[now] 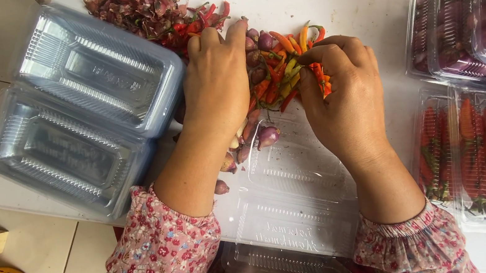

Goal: Sorting and packing chilies and shallots into plastic containers

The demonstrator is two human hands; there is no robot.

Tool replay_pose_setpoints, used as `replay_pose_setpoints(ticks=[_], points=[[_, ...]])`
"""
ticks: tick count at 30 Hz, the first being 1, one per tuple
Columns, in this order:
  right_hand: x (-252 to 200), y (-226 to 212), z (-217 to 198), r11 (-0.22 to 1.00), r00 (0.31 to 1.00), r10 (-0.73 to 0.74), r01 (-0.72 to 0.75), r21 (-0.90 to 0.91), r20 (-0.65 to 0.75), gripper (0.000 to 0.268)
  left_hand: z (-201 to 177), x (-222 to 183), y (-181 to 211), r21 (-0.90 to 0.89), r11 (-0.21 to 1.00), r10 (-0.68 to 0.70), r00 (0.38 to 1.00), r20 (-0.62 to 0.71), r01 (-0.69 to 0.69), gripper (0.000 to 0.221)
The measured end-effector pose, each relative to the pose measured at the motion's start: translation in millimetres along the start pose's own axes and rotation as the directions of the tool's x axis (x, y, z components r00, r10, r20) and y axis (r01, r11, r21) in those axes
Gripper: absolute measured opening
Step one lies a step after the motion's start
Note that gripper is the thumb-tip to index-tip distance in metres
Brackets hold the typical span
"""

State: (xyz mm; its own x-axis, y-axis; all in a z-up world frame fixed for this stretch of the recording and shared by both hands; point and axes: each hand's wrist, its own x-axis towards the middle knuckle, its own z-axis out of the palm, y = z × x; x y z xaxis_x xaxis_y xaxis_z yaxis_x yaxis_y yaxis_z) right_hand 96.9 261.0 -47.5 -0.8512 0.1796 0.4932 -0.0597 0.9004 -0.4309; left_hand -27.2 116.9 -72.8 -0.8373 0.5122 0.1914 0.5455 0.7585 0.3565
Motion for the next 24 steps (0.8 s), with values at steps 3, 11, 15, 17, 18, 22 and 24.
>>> replay_pose_setpoints(ticks=[3,11,15,17,18,22,24], points=[[1.1,-3.4,-5.1,1.0,1.0,-0.001,0.002,0.028,-0.022,0.017,-7.3,-5.0,4.0,-0.061,0.991,0.113,0.984,-0.139,-0.123,0.031],[1.7,-26.9,-15.9,0.931,0.996,0.089,-0.09,0.353,0.018,0.031,-30.9,-13.6,21.7,-0.692,0.601,0.259,0.916,-0.305,-0.4,0.016],[1.6,-25.0,-12.6,0.912,0.99,0.133,-0.141,0.385,0.047,0.036,-29.3,-15.2,25.5,-0.764,0.565,0.22,0.949,-0.225,-0.312,0.013],[1.9,-21.5,-10.2,0.911,0.987,0.15,-0.159,0.38,0.053,0.034,-26.4,-14.1,24.3,-0.762,0.569,0.221,0.95,-0.221,-0.31,0.014],[1.1,-19.9,-9.3,0.908,0.983,0.171,-0.183,0.376,0.063,0.032,-24.8,-14.4,24.0,-0.761,0.574,0.222,0.952,-0.212,-0.303,0.017],[4.2,-26.9,-12.4,0.875,0.972,0.222,-0.235,0.423,0.081,0.028,-33.2,-17.2,27.8,-0.848,0.479,0.198,0.969,-0.148,-0.228,0.021],[3.0,-27.1,-12.6,0.866,0.968,0.234,-0.251,0.432,0.091,0.03,-34.4,-18.4,28.9,-0.834,0.487,0.208,0.962,-0.178,-0.259,0.037]])
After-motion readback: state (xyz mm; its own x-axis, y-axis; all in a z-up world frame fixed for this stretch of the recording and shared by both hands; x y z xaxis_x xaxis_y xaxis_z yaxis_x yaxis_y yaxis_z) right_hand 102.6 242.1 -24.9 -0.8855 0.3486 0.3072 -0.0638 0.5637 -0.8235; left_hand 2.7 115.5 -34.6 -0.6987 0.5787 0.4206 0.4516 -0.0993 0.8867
